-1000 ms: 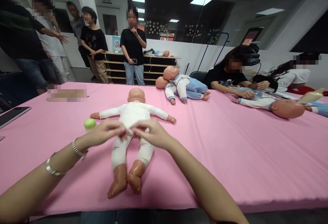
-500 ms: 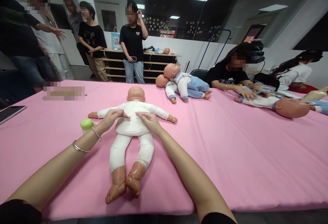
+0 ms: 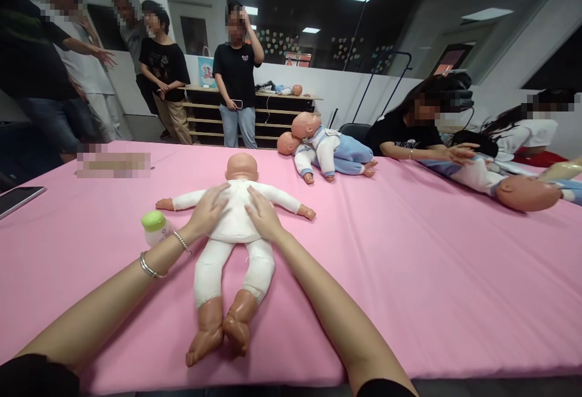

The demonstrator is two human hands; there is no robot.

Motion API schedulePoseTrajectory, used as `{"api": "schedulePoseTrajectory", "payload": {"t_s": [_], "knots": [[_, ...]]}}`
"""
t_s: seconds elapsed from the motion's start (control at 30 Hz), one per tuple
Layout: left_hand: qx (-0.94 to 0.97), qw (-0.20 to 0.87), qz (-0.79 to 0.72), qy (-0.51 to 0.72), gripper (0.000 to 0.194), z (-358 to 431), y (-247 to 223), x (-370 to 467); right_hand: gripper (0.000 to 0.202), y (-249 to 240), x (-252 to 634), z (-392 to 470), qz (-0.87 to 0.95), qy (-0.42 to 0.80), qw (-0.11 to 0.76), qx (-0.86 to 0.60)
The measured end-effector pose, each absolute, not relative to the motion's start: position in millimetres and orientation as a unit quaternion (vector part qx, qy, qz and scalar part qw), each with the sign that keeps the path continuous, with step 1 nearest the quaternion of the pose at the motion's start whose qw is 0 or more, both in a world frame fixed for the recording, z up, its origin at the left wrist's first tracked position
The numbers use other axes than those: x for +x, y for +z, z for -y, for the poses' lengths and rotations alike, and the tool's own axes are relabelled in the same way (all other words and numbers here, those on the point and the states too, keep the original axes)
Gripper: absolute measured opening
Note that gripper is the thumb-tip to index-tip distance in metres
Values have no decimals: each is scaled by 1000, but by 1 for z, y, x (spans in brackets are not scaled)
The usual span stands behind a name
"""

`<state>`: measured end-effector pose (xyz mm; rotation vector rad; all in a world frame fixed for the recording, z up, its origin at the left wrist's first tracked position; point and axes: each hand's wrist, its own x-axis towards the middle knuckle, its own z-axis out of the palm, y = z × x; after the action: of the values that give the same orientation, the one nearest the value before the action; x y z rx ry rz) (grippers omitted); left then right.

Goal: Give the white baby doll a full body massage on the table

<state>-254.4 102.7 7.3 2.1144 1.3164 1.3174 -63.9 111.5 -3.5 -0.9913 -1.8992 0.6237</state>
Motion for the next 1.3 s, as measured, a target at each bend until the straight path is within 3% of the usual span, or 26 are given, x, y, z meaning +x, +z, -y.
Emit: {"api": "schedulePoseTrajectory", "payload": {"t_s": [0.1,0.33,0.57,0.73,0.97,1.17,1.3], "knots": [[808,161,-483,296,46,-104,-2,-252,52,-9,-64,-111,817,232,309,-427],[845,111,-487,192,56,-93,5,-254,50,2,-69,-95,861,159,222,-430],[837,42,-510,192,49,-76,0,-243,45,-1,-78,-83,859,85,224,-451],[815,-17,-510,273,37,-64,5,-238,35,0,-81,-77,828,36,327,-454],[810,-83,-492,308,22,-55,10,-236,30,-1,-85,-68,824,-32,368,-429],[827,-106,-491,254,19,-55,5,-233,31,0,-88,-66,850,-47,292,-435],[812,-86,-493,300,22,-60,7,-235,31,3,-85,-71,831,-8,331,-447]]}}
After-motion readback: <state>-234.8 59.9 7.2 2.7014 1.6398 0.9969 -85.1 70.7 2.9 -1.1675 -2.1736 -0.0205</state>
